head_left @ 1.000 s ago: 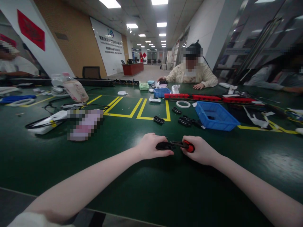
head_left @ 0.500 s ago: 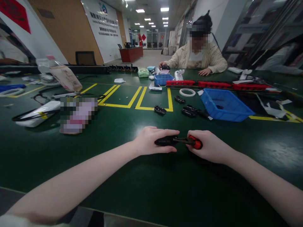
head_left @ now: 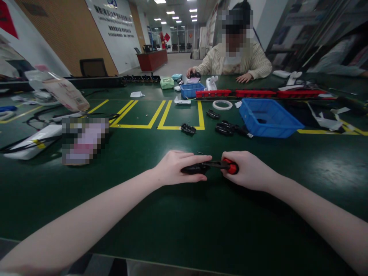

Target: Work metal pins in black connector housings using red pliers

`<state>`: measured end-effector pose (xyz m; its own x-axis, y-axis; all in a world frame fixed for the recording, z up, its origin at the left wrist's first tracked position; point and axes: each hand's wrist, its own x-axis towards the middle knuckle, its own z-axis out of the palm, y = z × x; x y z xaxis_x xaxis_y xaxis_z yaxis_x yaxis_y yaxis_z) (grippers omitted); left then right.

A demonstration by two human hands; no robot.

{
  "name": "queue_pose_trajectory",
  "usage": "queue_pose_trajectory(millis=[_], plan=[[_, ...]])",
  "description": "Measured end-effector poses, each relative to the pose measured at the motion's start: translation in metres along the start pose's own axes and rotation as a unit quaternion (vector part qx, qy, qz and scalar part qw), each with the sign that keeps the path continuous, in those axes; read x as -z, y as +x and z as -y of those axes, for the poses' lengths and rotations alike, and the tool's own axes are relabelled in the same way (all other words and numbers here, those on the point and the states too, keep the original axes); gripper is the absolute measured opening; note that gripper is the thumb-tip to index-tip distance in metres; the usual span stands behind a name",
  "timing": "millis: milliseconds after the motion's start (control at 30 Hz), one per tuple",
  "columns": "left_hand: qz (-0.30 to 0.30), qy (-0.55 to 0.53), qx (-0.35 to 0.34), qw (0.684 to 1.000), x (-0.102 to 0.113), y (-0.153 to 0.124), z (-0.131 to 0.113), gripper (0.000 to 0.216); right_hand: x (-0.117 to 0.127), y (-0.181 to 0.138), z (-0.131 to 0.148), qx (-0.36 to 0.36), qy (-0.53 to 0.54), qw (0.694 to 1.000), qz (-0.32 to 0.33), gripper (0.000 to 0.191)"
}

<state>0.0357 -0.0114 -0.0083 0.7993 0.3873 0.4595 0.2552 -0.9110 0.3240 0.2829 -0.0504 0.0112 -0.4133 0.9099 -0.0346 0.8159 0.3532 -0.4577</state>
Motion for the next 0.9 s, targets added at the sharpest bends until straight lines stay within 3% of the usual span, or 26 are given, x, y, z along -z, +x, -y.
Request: queue_pose_trajectory(millis=[233,500,900], plan=[[0.013,-0.008,0.003,1.0,0.0014,0.0014,-0.002,0.046,-0.0003,0.0,-0.0002,0.005,-0.003,1.0,0.001,0.009],[0.042,-0.043,0.085,0.995,0.0019,0.0036,-0.0036,0.048,-0.0014,0.0004,-0.0006,0.014,0.007,1.0,-0.019,0.009],[0.059,-0.066,0.071,0.993,0.0037,0.0064,-0.0062,0.044,-0.0049,-0.0015,0.0,0.027,-0.007,0.999,-0.018,0.009]])
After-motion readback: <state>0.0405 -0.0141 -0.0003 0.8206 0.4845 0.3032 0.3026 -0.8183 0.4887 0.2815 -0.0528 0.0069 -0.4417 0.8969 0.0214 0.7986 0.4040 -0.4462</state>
